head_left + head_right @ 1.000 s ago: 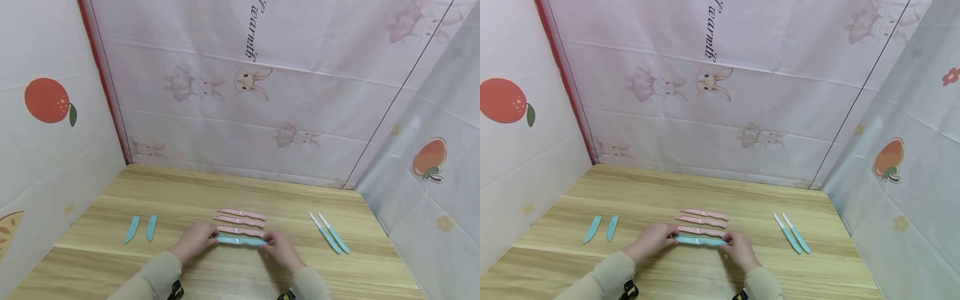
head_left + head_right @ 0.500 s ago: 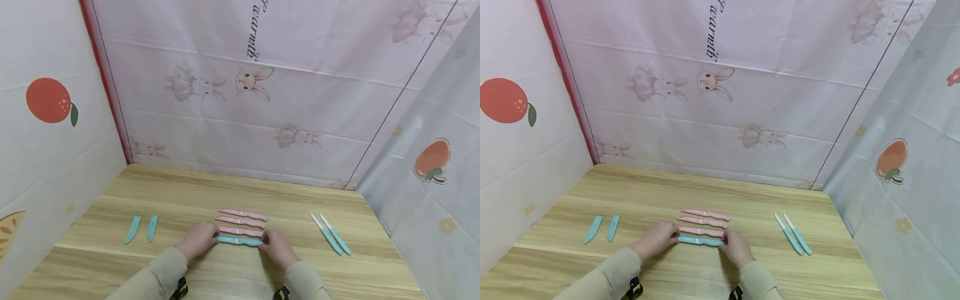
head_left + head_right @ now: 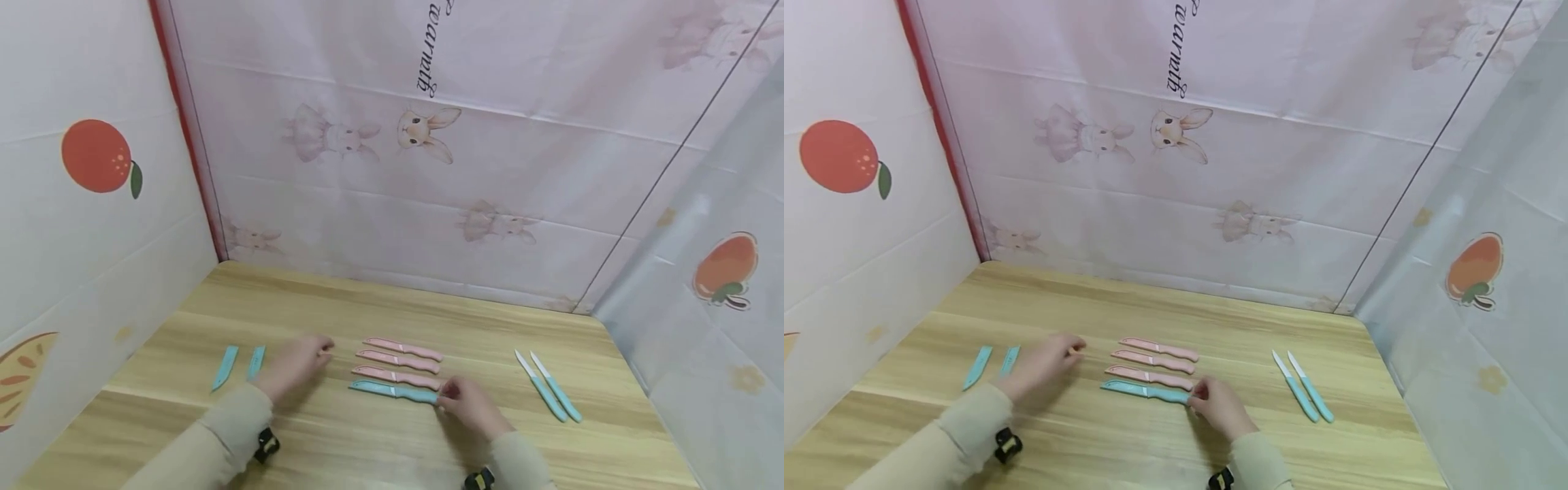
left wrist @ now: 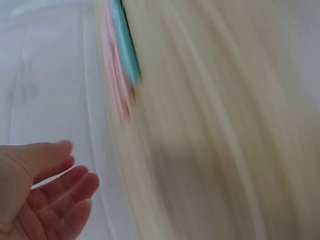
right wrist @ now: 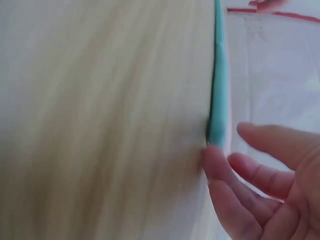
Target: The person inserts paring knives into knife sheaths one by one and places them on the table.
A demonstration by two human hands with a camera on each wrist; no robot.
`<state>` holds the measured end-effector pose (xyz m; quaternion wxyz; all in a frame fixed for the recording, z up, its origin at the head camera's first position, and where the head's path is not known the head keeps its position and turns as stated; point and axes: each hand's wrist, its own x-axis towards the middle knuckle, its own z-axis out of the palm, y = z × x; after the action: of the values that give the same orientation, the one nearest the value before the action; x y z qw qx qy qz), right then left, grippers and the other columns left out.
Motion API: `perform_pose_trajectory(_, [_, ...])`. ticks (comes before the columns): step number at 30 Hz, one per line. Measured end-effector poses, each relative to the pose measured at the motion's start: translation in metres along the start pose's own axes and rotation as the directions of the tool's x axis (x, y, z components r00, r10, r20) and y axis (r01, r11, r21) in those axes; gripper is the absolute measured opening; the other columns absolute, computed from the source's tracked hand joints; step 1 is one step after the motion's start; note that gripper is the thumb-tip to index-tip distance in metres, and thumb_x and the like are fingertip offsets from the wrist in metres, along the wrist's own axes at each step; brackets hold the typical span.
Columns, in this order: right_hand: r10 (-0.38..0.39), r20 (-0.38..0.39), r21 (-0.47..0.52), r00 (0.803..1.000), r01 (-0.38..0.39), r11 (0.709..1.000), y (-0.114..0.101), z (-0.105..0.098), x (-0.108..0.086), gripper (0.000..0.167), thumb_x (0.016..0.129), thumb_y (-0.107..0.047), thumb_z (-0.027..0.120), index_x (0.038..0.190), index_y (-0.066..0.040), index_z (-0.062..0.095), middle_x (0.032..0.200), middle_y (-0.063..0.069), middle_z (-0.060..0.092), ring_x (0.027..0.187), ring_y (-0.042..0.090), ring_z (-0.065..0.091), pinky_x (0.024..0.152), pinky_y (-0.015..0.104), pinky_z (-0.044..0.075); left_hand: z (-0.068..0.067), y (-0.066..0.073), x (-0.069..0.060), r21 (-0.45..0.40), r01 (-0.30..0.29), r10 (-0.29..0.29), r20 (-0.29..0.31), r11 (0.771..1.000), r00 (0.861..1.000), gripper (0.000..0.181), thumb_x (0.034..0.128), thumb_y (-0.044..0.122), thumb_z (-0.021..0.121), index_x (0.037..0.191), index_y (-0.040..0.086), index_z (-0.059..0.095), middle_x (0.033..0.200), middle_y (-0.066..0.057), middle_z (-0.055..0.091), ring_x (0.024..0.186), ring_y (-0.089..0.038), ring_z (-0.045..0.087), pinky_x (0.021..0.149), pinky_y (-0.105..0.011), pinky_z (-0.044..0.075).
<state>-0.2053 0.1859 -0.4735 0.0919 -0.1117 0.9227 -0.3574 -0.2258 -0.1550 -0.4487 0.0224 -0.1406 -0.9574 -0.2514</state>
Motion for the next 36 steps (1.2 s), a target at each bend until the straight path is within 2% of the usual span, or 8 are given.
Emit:
perform_pose_trajectory(2, [0.038, 0.005, 0.033, 0.999, -0.038, 0.999, 0.005, -0.008, -0.005, 0.019, 0.085, -0.017, 0.068, 0.095, -0.002, 0.06, 0.085, 0.002, 0.061, 0.077, 0.014, 0.059, 0.068, 0.033, 0.053, -0.019, -0.017, -0.004, 0.048, 0.045, -0.044, -0.027, 0.998, 0.999, 0.028, 0.0902, 0.014, 0.061, 0.116, 0.004, 0.061, 0.113, -0.015, 0.062, 0.098, -0.03, 0.061, 0.084, -0.047, 0.051])
perform_pose_trajectory(6, [0.107, -0.013, 0.07, 0.994, -0.106, 0.992, 0.015, -0.02, -0.016, 0.023, 0.087, -0.017, 0.066, 0.099, 0.001, 0.06, 0.087, 0.003, 0.062, 0.076, 0.015, 0.061, 0.07, 0.035, 0.053, -0.047, -0.054, -0.015, 0.127, 0.106, -0.101, -0.043, 0.986, 0.994, 0.029, 0.0906, 0.013, 0.06, 0.115, -0.002, 0.06, 0.116, -0.023, 0.059, 0.102, -0.039, 0.058, 0.083, -0.052, 0.049])
perform_pose_trajectory(9, [0.128, -0.015, 0.084, 0.992, -0.126, 0.988, 0.02, -0.026, -0.022, 0.023, 0.088, -0.018, 0.065, 0.1, 0.001, 0.06, 0.085, 0.003, 0.063, 0.073, 0.015, 0.061, 0.07, 0.036, 0.053, -0.056, -0.076, -0.027, 0.168, 0.107, -0.098, -0.065, 0.98, 0.993, 0.028, 0.0893, 0.012, 0.062, 0.111, -0.006, 0.061, 0.112, -0.027, 0.058, 0.1, -0.043, 0.057, 0.081, -0.054, 0.05])
perform_pose_trajectory(12, [0.123, -0.006, 0.09, 0.992, -0.122, 0.988, 0.024, -0.028, -0.027, 0.024, 0.089, -0.019, 0.063, 0.1, 0.002, 0.06, 0.084, 0.003, 0.064, 0.072, 0.015, 0.062, 0.069, 0.036, 0.053, -0.059, -0.09, -0.038, 0.223, 0.103, -0.088, -0.078, 0.969, 0.993, 0.028, 0.0873, 0.012, 0.063, 0.107, -0.008, 0.062, 0.106, -0.028, 0.06, 0.094, -0.043, 0.059, 0.077, -0.054, 0.051])
perform_pose_trajectory(17, [0.107, -0.002, 0.113, 0.994, -0.106, 0.988, 0.024, -0.03, -0.031, 0.025, 0.089, -0.02, 0.063, 0.1, 0.003, 0.06, 0.086, 0.003, 0.065, 0.072, 0.016, 0.064, 0.069, 0.037, 0.054, -0.058, -0.102, -0.052, 0.281, 0.155, -0.148, -0.047, 0.947, 0.988, 0.044, 0.0848, 0.021, 0.065, 0.114, -0.011, 0.056, 0.108, -0.032, 0.057, 0.093, -0.047, 0.057, 0.075, -0.057, 0.05])
perform_pose_trajectory(24, [0.102, -0.022, 0.154, 0.995, -0.098, 0.983, 0.028, -0.032, -0.033, 0.025, 0.09, -0.018, 0.062, 0.101, 0.005, 0.059, 0.086, 0.005, 0.064, 0.072, 0.018, 0.064, 0.067, 0.033, 0.053, -0.057, -0.112, -0.06, 0.23, 0.274, -0.292, 0.047, 0.934, 0.955, 0.066, 0.0864, 0.033, 0.063, 0.125, -0.016, 0.041, 0.116, -0.039, 0.049, 0.1, -0.053, 0.051, 0.072, -0.059, 0.049])
perform_pose_trajectory(30, [0.15, -0.064, 0.213, 0.987, -0.133, 0.968, 0.037, -0.043, -0.032, 0.03, 0.092, -0.018, 0.059, 0.109, 0.007, 0.057, 0.093, 0.008, 0.063, 0.08, 0.021, 0.062, 0.066, 0.033, 0.053, -0.057, -0.119, -0.061, 0.241, 0.278, -0.306, 0.088, 0.93, 0.948, 0.063, 0.09, 0.036, 0.057, 0.125, -0.014, 0.043, 0.122, -0.039, 0.044, 0.109, -0.055, 0.043, 0.079, -0.064, 0.045])
perform_pose_trajectory(36, [0.205, -0.137, 0.215, 0.969, -0.173, 0.961, 0.042, -0.059, -0.038, 0.033, 0.093, -0.018, 0.057, 0.113, 0.008, 0.055, 0.097, 0.009, 0.063, 0.082, 0.022, 0.061, 0.066, 0.036, 0.054, -0.057, -0.126, -0.064, 0.228, 0.29, -0.323, 0.123, 0.929, 0.938, 0.052, 0.0937, 0.027, 0.048, 0.125, -0.015, 0.043, 0.123, -0.039, 0.043, 0.111, -0.056, 0.04, 0.086, -0.065, 0.041])
